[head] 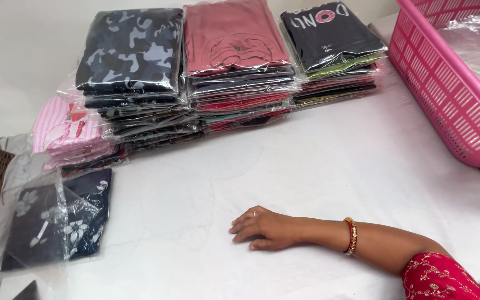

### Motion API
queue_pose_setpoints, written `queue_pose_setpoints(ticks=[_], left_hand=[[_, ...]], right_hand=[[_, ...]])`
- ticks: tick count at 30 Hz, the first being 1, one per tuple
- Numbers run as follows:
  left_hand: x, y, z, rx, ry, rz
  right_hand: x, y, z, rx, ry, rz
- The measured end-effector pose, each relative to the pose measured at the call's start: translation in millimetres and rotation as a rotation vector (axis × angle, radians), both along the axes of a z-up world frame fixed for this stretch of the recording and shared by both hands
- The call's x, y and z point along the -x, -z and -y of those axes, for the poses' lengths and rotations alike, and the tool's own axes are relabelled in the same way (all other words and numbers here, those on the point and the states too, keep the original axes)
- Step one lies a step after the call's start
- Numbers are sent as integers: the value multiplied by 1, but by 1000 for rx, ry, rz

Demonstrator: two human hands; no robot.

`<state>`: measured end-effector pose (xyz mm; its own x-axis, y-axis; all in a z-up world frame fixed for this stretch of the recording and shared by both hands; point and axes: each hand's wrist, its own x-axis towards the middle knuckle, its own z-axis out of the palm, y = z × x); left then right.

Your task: The person folds a navy blue floral shirt on a white table, buttoning it and aligning the edges before placing it into a clear plastic bag. They then move the packaged shirt aside and pick up a light blue t-shirt to begin folding it.

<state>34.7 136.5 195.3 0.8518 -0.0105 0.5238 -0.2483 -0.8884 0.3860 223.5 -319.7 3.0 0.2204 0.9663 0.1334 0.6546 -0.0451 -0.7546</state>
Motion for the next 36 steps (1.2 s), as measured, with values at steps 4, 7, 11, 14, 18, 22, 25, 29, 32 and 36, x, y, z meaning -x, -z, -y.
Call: queue_pose_setpoints(ticks=[4,7,11,14,18,22,25,29,32,36], left_hand=[[-23,24,136,33,29,-21],[-57,41,210,62,66,-30],[-101,102,303,-193,397,-533],[-109,107,330,-283,479,-872],[-134,106,329,-189,380,-702],[-177,124,289,-228,186,-463],[-188,170,227,-249,447,-610],[-170,135,225,-284,252,-1038],[-163,124,241,-178,292,-958],[-147,107,294,-290,325,-762]], right_hand=[[-20,29,3,-226,388,-574],[-51,43,14,-627,715,-810],[-107,49,43,-898,957,-955],[-142,51,73,-740,1075,-782],[-144,42,77,-244,983,-396],[-118,19,60,-46,749,-135],[-110,2,58,-12,678,-17],[-108,2,53,64,719,-139],[-106,6,51,-67,782,-333],[-103,11,53,-416,716,-465]])
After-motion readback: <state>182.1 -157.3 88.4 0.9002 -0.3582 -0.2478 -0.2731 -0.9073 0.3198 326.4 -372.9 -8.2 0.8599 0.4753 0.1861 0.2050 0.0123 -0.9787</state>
